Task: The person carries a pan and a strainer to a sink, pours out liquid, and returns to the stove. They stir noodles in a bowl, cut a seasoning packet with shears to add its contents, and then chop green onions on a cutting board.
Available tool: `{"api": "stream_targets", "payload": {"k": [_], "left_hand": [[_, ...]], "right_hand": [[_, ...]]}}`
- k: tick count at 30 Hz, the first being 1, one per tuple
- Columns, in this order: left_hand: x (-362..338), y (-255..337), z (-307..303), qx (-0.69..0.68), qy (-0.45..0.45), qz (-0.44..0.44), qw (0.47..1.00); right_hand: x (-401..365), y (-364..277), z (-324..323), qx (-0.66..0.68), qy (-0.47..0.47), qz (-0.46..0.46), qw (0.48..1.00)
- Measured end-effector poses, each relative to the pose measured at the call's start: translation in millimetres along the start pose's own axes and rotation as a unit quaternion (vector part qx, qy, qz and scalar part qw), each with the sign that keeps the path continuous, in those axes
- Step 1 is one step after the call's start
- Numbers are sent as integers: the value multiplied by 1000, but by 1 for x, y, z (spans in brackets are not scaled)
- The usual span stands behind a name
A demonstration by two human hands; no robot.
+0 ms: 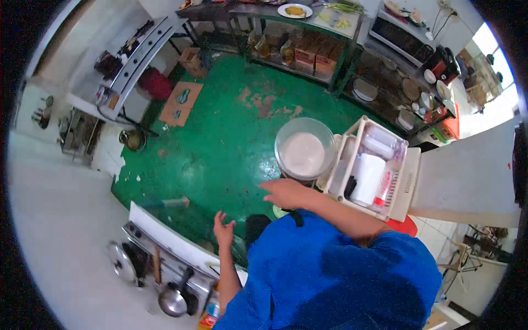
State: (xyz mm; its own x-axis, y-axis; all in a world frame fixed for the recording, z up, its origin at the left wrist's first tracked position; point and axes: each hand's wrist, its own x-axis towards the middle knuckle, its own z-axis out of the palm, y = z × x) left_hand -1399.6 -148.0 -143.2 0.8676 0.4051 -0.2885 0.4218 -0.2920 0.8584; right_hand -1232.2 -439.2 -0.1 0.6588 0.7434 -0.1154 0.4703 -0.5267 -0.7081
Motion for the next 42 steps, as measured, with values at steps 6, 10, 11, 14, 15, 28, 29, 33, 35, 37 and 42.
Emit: {"api": "stream_targets", "payload": {"k": [6,10,11,14,15,28,29,33,35,37,42], "left_hand": [[113,15,-71,-8,58,-21,998],[249,-35,-111,143,45,61,987],[289,-53,-120,116,41,45,991],[379,80,-111,294,1,100,950],[425,96,-110,302,-12,177,937],[750,385,150,379,-331,417,757],[752,391,180,375,-351,413,752],[745,436,292,374,-433,343,745],[749,470,334,372,-479,378,699],[752,513,369,369,-473,366,711],[790,589,451,283,-478,330,763]], "right_hand": [[134,-20,-58,22,-88,28,995],[217,18,-87,83,-25,22,996],[237,37,-87,92,4,35,995],[294,89,-104,81,51,88,992],[308,101,-113,61,59,155,984],[334,320,-229,74,298,358,882],[333,344,-250,97,302,376,871],[327,465,-347,25,326,413,850],[325,510,-408,33,351,427,833],[327,555,-463,0,356,416,837],[340,644,-566,-84,439,428,786]]}}
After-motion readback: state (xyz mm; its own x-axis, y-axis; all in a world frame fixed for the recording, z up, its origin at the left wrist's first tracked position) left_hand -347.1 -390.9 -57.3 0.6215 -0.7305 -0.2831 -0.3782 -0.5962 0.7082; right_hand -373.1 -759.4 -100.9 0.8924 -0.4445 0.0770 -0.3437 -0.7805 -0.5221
